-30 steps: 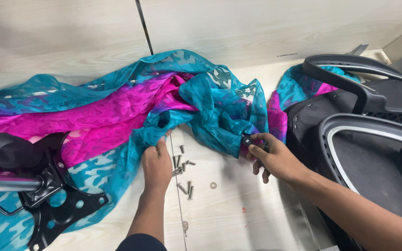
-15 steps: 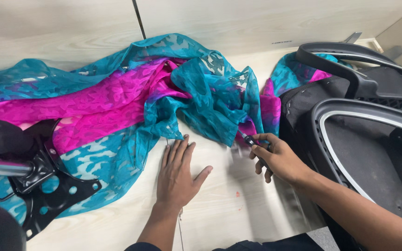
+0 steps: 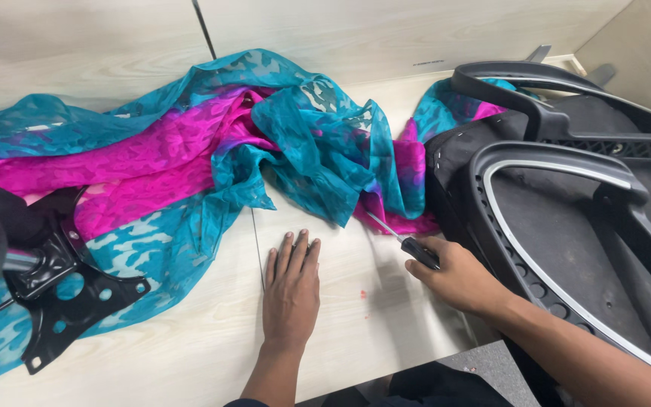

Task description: The person uses a screwdriver to remove screws from a chair seat, detaching the plastic frame from the cushion. The person then flips the seat and begins reattaching the frame by inserting and tightening screws.

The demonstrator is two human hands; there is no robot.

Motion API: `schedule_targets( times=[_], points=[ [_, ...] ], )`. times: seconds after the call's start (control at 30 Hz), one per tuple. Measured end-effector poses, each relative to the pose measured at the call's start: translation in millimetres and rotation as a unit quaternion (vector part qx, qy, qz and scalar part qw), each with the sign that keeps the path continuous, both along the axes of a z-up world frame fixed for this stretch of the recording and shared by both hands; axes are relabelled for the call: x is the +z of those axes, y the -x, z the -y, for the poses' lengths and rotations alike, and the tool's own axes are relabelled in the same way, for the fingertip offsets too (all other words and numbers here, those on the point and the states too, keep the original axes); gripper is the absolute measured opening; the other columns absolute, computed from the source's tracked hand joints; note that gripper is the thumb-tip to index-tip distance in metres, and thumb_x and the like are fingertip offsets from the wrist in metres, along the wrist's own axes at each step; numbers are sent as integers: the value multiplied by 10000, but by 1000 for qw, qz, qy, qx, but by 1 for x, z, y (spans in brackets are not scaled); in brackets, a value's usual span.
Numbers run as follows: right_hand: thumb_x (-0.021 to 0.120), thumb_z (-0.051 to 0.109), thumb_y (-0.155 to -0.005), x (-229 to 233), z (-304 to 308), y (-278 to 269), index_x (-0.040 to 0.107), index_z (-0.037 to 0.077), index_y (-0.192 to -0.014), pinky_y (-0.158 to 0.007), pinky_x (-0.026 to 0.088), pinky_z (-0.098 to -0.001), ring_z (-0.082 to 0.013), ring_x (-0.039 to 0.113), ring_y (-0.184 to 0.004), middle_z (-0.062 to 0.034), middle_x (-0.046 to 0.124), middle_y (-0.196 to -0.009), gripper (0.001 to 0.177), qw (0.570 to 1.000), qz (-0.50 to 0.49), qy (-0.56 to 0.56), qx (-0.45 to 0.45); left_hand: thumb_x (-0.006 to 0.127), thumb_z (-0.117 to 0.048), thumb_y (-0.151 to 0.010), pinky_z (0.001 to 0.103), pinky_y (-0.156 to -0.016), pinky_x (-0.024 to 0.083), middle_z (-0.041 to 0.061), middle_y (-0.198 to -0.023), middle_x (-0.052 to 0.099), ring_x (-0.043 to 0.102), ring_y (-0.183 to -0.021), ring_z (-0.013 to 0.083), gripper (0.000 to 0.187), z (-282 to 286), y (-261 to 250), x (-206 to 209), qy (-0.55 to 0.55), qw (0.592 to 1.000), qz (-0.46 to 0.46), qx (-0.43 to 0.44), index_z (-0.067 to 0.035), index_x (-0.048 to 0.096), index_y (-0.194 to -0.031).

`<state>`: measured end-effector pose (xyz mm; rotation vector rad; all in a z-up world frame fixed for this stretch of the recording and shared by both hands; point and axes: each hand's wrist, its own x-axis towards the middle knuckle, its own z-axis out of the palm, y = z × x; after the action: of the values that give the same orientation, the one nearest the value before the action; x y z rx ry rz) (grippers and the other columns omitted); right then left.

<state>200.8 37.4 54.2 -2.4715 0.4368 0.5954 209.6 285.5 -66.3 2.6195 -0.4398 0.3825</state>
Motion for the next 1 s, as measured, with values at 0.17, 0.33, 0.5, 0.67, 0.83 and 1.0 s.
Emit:
schedule_targets(
  times=[0.17,0.33,0.5,0.67,0.83,1.0],
  points=[
    [662,334,-910,6,16,9,736,13,-1127,-616,509,-394,-197,635,-582,-116,658,-624,395,999,9,-22,32,554,-249,-967,548,-1198,186,121,-1563,438,353,-1455,296,477,10,0,10,17,1000,22,7,-71,549,-1410],
    [624,338,-952,27,19,16,694,6,-1022,-588,489,-342,-143,589,-575,-59,619,-637,346,994,-2,-99,36,509,-120,-1024,532,-1261,207,78,-1557,492,438,-1470,250,358,32,2,32,158,983,34,83,-74,588,-1370],
    [556,334,-1010,71,34,26,624,38,-944,-531,439,-305,-120,482,-529,-2,496,-621,310,980,-36,-190,-47,516,-60,-977,501,-1137,344,90,-1405,575,518,-1320,296,285,64,25,56,227,961,21,154,-74,646,-1230],
    [653,363,-952,105,76,44,692,73,-961,-501,418,-333,-123,508,-541,-40,570,-609,293,993,76,-86,-32,505,-47,-968,415,-968,505,87,-1247,665,651,-1146,277,279,107,36,73,316,939,-76,111,-66,661,-1198],
    [728,335,-929,104,134,61,701,51,-1004,-531,434,-384,-195,553,-551,-118,600,-597,294,983,148,45,-94,496,-138,-974,385,-865,574,68,-1121,746,784,-954,244,285,154,1,66,360,865,-344,60,-86,641,-1214],
    [732,257,-930,89,197,93,677,-28,-934,-561,495,-413,-229,625,-558,-151,643,-686,291,946,226,127,-197,553,-258,-1029,401,-856,517,164,-1059,739,681,-985,301,295,193,-49,28,266,903,-335,37,-49,725,-1145]
  ],
)
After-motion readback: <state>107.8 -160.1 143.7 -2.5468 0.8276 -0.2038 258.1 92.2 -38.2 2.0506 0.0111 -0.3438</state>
